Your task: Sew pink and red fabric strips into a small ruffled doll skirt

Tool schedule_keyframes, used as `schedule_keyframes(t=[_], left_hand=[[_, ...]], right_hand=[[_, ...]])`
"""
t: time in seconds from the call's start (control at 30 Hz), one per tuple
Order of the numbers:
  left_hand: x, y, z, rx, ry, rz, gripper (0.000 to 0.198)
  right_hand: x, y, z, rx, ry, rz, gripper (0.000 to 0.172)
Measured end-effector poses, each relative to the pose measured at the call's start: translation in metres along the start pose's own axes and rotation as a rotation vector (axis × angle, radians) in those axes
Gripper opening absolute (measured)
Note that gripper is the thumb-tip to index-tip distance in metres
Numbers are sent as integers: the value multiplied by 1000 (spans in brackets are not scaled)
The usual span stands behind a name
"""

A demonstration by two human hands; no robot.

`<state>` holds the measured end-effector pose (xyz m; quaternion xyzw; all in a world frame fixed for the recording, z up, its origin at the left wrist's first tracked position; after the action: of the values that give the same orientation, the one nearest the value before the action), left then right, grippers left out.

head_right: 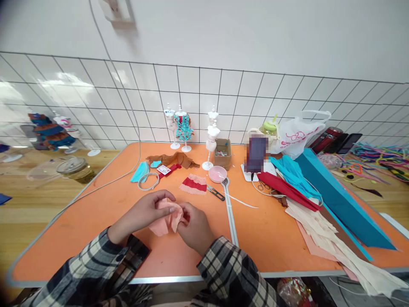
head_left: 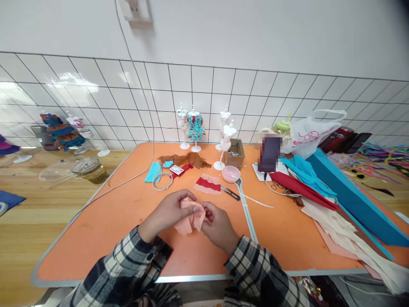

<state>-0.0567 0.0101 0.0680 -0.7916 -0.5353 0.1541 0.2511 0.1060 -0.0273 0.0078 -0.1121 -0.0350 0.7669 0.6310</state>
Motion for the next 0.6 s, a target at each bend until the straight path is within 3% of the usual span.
schedule_keyframes(t=[0.1,0.27,0.33,0.4,0.43,0.5,0.53,0.6], left_hand=[[-5,-6,10,37,-65,15,34],[-12,-7,9,-8,-94,103,31],[-12,-6,7,5,-92,108,29],[-12,-6,6,9,-108,117,26],[-13,-7,7,15,-117,121,25],[-14,-11,9,26,-117,147,23],[-15,-14,9,26,-100,167,22],[-18,-23,11,15,-55,207,24]], right_hand=[[7,-7,-7,194,93,70,32],[7,-21,-9,379,171,168,55],[2,-19,-2,286,102,202,64],[-2,-17,5,32,-4,128,68],[-4,-16,8,-105,-47,61,61],[-5,-19,13,-267,-60,-38,29],[-4,-22,13,-282,-32,-38,17],[-1,-31,12,-245,61,19,12]])
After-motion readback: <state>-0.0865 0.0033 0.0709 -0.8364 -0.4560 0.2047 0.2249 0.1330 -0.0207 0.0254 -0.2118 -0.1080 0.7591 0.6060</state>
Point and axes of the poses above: each hand's wrist, its own x-axis towards the middle knuckle, its own y-axis out of the palm, z = x × y, the point moved 4 cm from there along x, towards the middle knuckle, and after that the axes turned 12 degrees about y, right-handed, at the moved point
